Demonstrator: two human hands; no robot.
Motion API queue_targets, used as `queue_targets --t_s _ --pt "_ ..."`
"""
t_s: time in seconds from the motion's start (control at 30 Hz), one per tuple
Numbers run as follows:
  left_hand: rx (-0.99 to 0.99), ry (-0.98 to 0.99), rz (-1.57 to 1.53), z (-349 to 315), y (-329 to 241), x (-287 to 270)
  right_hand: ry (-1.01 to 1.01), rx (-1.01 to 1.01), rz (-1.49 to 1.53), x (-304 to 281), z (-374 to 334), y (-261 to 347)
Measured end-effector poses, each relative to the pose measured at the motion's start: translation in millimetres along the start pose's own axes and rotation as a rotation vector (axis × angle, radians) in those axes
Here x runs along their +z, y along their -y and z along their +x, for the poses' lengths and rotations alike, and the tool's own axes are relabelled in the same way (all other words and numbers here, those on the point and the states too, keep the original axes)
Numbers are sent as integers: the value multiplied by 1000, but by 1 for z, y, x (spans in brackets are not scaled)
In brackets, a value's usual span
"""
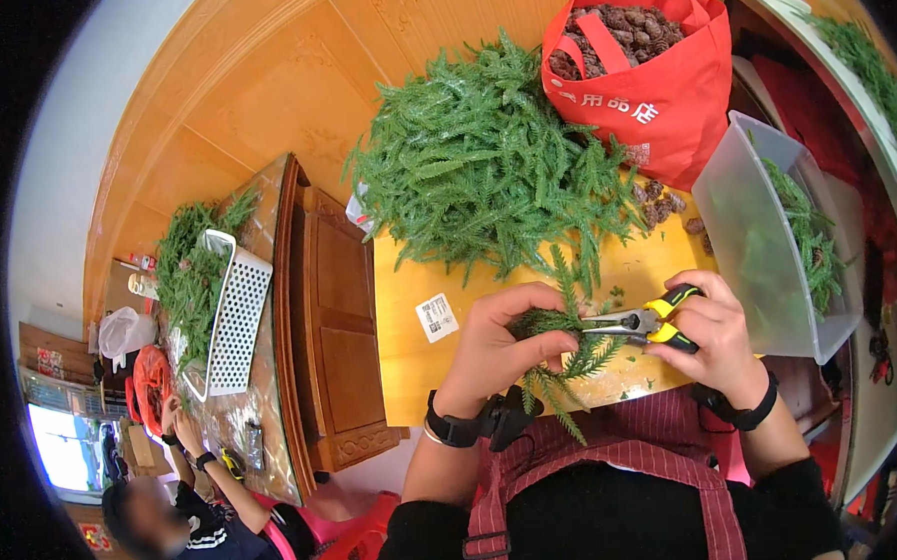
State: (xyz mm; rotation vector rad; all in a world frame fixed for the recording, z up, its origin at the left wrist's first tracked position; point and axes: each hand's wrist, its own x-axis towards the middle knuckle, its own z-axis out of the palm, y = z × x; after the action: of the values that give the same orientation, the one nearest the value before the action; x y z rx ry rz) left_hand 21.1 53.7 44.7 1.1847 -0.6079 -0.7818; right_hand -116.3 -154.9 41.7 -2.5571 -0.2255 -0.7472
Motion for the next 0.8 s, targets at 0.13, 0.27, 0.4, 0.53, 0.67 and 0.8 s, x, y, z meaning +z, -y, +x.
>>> queue_targets --t_s 0.13,0.27,0.4,0.53,0.67,0.8 --pt "29 15 -35 1 3 -2 36 9 10 -2 -2 1" --pt "19 -12 11 1 5 -2 55 4 -20 -2 -3 0" --pt "9 -5 -5 1 4 -1 43 30 18 3 -10 -4" --pt "-1 49 -68 2 4 -1 103 77 168 2 -9 -6" --pt "-69 28 9 6 3 0 81 345 594 2 -9 1" --pt "-74 -60 -80 12 5 4 65 768 621 9 -16 -11"
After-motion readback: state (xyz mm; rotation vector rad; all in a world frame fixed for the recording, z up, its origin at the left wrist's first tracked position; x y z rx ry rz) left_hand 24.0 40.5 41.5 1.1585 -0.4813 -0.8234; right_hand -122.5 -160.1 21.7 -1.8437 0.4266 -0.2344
